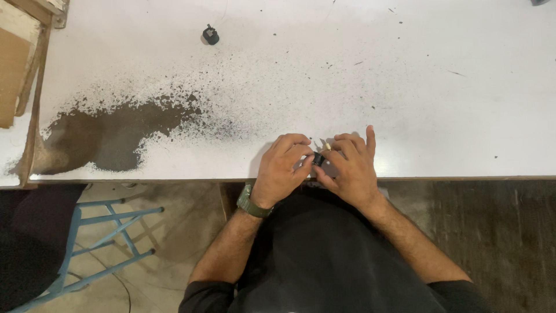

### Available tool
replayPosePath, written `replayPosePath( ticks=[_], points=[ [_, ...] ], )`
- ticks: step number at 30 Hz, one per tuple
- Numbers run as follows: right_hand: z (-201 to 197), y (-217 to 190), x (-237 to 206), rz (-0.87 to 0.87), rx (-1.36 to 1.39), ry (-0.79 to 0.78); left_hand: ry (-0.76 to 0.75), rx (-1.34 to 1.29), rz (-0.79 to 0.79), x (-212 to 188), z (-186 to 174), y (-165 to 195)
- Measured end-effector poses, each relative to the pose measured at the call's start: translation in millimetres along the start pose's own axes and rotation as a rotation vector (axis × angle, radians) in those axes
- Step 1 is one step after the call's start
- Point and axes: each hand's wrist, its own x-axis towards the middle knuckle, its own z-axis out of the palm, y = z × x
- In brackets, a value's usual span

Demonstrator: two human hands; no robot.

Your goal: The person sits at a white workbench and assembles small black plastic rotor-like components one at a time, using a small stick-like tool to press or fit parts together by hand. Finished assemblies are set aside on the table while new parts are picked from the pile.

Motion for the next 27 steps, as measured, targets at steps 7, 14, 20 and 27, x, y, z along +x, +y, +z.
replayPosePath(
  ticks=[7,14,20,27],
  points=[
    [-2.8,-2.5,-0.2,0.042,0.011,0.026,0.007,0.068,0.002,-4.8,-5.7,0.7],
    [-2.5,-2.2,0.3,0.033,0.022,0.028,-0.012,0.134,0.074,-9.2,0.4,3.7],
    [-5.6,-2.0,3.4,0.004,0.029,-0.026,0.058,-0.040,-0.021,5.0,9.6,3.0],
    [-4.0,-1.8,4.0,0.000,0.022,-0.044,0.035,-0.071,-0.185,6.4,7.3,2.8]
  ],
)
